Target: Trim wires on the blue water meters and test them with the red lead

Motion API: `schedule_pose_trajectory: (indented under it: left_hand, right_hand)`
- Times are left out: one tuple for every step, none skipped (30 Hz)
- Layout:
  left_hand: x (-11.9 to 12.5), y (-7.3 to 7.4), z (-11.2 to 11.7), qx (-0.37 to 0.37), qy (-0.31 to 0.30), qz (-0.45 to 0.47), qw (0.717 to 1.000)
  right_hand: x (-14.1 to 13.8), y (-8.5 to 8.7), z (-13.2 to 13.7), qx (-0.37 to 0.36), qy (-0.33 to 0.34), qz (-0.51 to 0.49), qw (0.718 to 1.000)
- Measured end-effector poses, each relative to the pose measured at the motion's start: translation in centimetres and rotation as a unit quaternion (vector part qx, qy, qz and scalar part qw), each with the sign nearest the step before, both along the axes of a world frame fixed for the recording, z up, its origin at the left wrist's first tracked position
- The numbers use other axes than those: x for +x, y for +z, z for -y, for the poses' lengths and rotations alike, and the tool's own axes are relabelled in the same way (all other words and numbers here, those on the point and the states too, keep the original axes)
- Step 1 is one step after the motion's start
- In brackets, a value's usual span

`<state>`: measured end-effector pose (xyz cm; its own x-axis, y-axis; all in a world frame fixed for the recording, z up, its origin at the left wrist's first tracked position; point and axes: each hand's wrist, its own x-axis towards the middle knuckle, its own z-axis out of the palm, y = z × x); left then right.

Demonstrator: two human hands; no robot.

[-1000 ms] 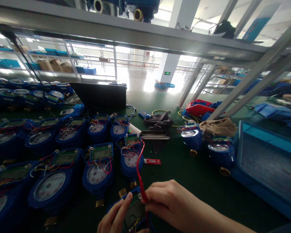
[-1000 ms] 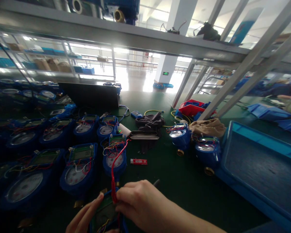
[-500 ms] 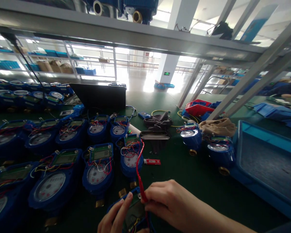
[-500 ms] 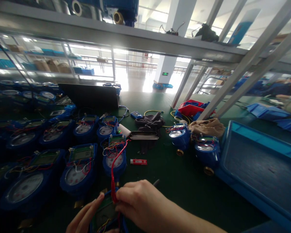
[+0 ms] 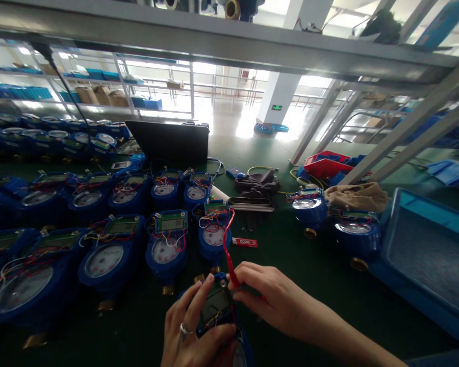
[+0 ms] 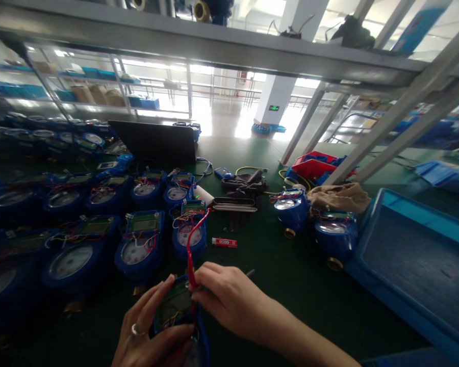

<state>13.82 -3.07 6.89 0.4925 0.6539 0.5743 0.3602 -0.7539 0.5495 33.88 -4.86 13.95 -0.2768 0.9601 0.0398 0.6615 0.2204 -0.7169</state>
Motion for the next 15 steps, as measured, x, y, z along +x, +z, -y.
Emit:
schedule_pose_trajectory:
  left_hand:
    - [0.0, 0.1, 0.0, -0.005, -0.005, 0.001, 1.000]
    - [0.0, 0.2, 0.0, -0.010, -0.009, 0.002, 1.000]
    - [0.0, 0.2, 0.1, -0.014, -0.012, 0.002, 1.000]
    - [0.0, 0.2, 0.1, -0.016, -0.014, 0.001, 1.000]
    - [0.0, 0.3, 0.1, -0.014, -0.016, -0.005, 1.000]
    - [0.0, 0.3, 0.0, -0.010, -0.018, -0.012, 1.000]
    - [0.0, 0.4, -0.1, -0.002, -0.021, -0.022, 1.000]
    - [0.0, 0.4, -0.2, 0.010, -0.024, -0.033, 0.999]
    - [-0.1, 0.3, -0.4, 0.030, -0.030, -0.043, 0.998]
    - [-0.2, 0.2, -0.6, 0.060, -0.038, -0.048, 0.996]
    - [-0.4, -0.1, -0.8, 0.089, -0.041, -0.048, 0.994]
    - [-0.6, -0.5, -0.9, 0.112, -0.039, -0.044, 0.992]
    - [-1.0, -0.9, -1.0, 0.129, -0.031, -0.029, 0.991]
    - [-1.4, -1.4, -1.1, 0.108, -0.005, -0.020, 0.994]
    - [-1.8, -1.9, -1.1, 0.074, 0.015, -0.001, 0.997]
  right_hand:
    - [0.0, -0.3, 0.2, 0.007, -0.008, -0.032, 0.999]
    - [0.1, -0.6, 0.5, 0.013, -0.015, -0.062, 0.998]
    - [0.1, -0.9, 0.7, 0.021, -0.020, -0.087, 0.996]
    - [0.1, -1.0, 1.0, 0.035, -0.023, -0.109, 0.993]
    - [0.2, -1.1, 1.2, 0.052, -0.032, -0.131, 0.990]
    - [0.3, -1.1, 1.4, 0.071, -0.048, -0.162, 0.983]
    - [0.4, -1.1, 1.6, 0.091, -0.070, -0.205, 0.972]
    - [0.7, -1.1, 1.8, 0.106, -0.100, -0.255, 0.956]
    - [1.1, -1.1, 1.9, 0.113, -0.134, -0.307, 0.935]
    - [1.5, -1.2, 2.1, 0.106, -0.168, -0.355, 0.914]
    - [2.1, -1.5, 2.3, 0.091, -0.200, -0.391, 0.894]
    - [2.8, -2.0, 2.6, 0.071, -0.229, -0.414, 0.878]
    - [3.5, -2.6, 2.9, 0.051, -0.257, -0.427, 0.865]
    - [4.4, -3.3, 3.4, 0.037, -0.285, -0.434, 0.854]
    - [5.2, -4.1, 4.0, 0.032, -0.312, -0.436, 0.843]
